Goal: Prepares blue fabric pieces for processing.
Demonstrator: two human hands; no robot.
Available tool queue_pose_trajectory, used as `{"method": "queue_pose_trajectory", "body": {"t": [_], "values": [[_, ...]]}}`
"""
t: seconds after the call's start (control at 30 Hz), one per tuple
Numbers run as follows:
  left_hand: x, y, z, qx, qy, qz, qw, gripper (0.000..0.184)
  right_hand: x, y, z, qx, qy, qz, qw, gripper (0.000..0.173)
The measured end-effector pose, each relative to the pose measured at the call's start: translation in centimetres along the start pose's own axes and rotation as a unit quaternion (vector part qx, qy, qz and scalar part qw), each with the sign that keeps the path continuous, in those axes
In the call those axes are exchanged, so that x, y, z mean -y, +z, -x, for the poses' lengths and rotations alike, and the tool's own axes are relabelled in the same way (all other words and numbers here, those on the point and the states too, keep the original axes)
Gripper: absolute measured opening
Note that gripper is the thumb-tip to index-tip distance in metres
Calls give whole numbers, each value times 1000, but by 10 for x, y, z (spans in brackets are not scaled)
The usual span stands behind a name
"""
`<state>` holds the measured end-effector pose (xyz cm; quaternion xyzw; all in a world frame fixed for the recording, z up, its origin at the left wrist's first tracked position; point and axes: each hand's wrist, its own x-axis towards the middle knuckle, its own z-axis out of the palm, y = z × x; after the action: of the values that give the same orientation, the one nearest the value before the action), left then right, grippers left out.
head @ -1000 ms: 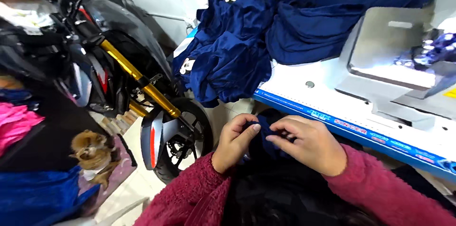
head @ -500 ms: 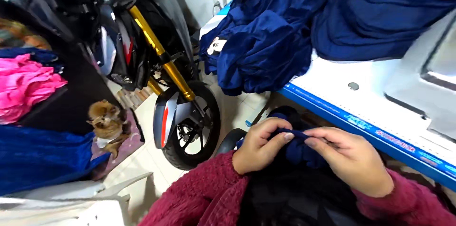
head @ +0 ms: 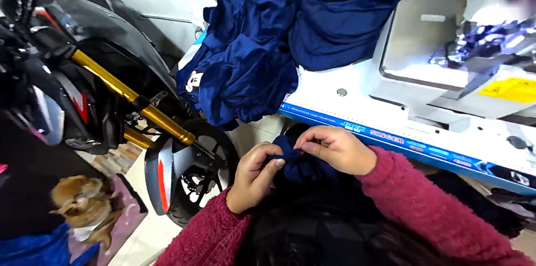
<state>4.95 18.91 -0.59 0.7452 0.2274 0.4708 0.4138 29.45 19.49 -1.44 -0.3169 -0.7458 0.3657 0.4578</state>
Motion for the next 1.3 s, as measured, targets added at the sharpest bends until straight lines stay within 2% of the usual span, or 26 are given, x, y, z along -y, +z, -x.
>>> {"method": "queue_pose_trajectory", "body": {"t": [0.07,0.17,0.37,0.57,0.77,0.93,1.03,1.13,1.3], "values": [[0,0,-2,7,-2,0,1000,15,-2,-4,-1,10,6,23,1000,20],[-1,1,-3,14,-3,0,1000,14,11,-11,-14,18,-1,-27,999,25],[-3,2,-3,18,-9,-5,1000,15,13,-17,-45,137,-114,4,984,11],[-1,-1,-2,27,-8,-2,1000,16,2,-16,-50,170,-85,-84,978,7],[0,-2,-1,13,-25,13,1000,14,-8,-2,-42,104,-132,-45,985,8],[5,0,1,2,-37,21,999,12,-12,14,-10,7,-101,-54,993,11],[6,4,2,12,-37,8,999,13,-14,14,2,-9,-80,-83,993,13],[6,7,0,12,-41,4,999,12,-14,14,7,-25,-70,-94,993,9],[5,7,0,7,-49,-6,999,13,-13,17,8,-32,-111,-47,992,5]]}}
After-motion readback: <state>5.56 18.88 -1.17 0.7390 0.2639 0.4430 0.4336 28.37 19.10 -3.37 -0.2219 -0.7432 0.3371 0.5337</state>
